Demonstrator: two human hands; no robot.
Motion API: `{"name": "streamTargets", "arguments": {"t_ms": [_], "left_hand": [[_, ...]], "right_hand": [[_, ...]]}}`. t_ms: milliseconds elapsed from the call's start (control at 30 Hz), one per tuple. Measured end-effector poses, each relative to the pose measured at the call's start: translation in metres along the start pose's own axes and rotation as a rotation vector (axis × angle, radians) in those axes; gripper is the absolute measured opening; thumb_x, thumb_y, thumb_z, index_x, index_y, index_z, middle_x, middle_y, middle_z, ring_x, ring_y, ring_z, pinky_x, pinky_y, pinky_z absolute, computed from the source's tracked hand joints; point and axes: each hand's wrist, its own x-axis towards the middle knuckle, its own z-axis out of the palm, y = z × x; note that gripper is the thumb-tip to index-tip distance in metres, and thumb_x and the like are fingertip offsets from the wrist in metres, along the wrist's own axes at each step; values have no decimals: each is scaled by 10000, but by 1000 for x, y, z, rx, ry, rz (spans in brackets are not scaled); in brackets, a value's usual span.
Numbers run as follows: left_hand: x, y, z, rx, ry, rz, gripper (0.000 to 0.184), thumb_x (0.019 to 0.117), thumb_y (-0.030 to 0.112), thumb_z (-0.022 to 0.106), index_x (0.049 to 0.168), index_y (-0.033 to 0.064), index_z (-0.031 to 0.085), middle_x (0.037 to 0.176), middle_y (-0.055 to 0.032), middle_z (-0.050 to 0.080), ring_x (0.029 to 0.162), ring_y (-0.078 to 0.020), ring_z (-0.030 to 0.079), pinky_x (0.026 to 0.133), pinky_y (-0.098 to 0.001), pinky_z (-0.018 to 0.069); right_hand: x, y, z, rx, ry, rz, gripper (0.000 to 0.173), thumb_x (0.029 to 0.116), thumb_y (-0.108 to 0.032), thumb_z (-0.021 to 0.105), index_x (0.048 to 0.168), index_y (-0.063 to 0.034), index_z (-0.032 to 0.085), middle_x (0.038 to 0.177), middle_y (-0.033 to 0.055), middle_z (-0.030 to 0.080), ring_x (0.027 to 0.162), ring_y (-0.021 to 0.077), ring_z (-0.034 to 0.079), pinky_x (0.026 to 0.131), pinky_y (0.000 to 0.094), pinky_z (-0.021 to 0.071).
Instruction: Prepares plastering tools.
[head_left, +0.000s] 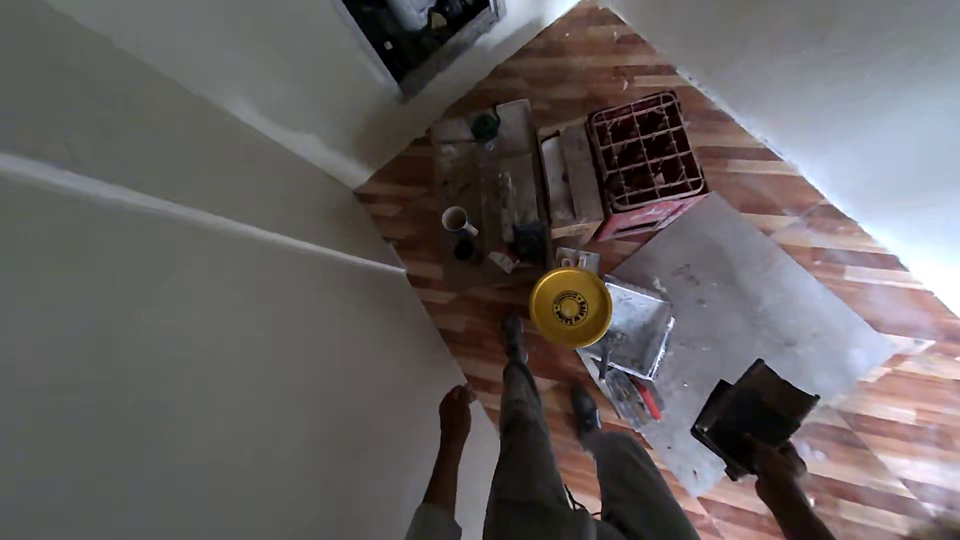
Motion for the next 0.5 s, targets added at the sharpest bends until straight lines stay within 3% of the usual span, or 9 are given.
{"name": "streamTargets", "arguments": {"t_ms": [67, 100, 167, 233, 300, 367, 433, 500], "left_hand": [[23, 7, 4, -53, 38, -54, 416, 1098, 277, 475, 970, -34, 720, 884, -134, 720, 804, -228, 683, 786, -422, 565], [35, 11, 6, -69, 18, -54, 382, 1087, 259, 501, 987, -41, 716, 891, -143, 718, 808, -233, 686, 791, -425, 571], [54, 19, 7, -69, -65, -8, 268, 1043, 170, 570, 1123, -59, 682, 1018, -190, 709, 887, -268, 697, 848, -451, 580], [75, 34, 6, -58, -159, 35, 329, 981, 107, 629, 1273, -42, 605, 1167, -203, 673, 966, -267, 693, 886, -439, 579], [99, 54, 5, -18, -203, 107, 300, 974, 161, 664, 1201, -35, 659, 1112, -176, 704, 959, -236, 708, 891, -416, 589], [124, 85, 0, 80, -274, 151, 294, 1016, 248, 617, 1091, -17, 721, 1007, -153, 719, 927, -231, 697, 889, -430, 565], [156, 120, -4, 218, -362, 245, 329, 1042, 278, 563, 1126, 1, 718, 1069, -159, 713, 1021, -265, 684, 957, -457, 535], [187, 161, -3, 371, -413, 380, 331, 1046, 249, 539, 1271, 42, 666, 1245, -157, 677, 1179, -283, 645, 1049, -458, 500]], "right_hand": [[-15, -6, 23, -58, 2, 26, 566, 964, -86, 678, 1469, 28, 452, 1386, 285, 551, 1222, 382, 583, 1011, 576, 485], [-23, -9, 35, -94, 3, 41, 550, 969, -102, 678, 1457, 36, 465, 1377, 295, 556, 1223, 396, 584, 1014, 588, 480], [-40, -15, 56, -155, 8, 67, 526, 970, -113, 684, 1435, 39, 490, 1352, 301, 574, 1209, 408, 595, 1002, 601, 486], [-55, -23, 77, -186, 17, 92, 503, 969, -102, 681, 1414, 51, 506, 1323, 307, 588, 1183, 412, 606, 982, 603, 495], [-66, -32, 99, -179, 25, 127, 516, 967, -92, 680, 1426, 51, 490, 1329, 302, 583, 1179, 401, 605, 978, 592, 501], [-78, -38, 120, -136, 49, 176, 529, 967, -84, 680, 1437, 45, 475, 1333, 301, 578, 1171, 400, 608, 962, 594, 509], [-89, -44, 142, -89, 82, 227, 545, 967, -101, 687, 1451, 26, 469, 1330, 290, 587, 1164, 395, 616, 949, 596, 516], [-102, -48, 160, -44, 101, 253, 523, 967, -102, 683, 1435, 19, 483, 1301, 282, 603, 1128, 389, 632, 923, 596, 530]]}}
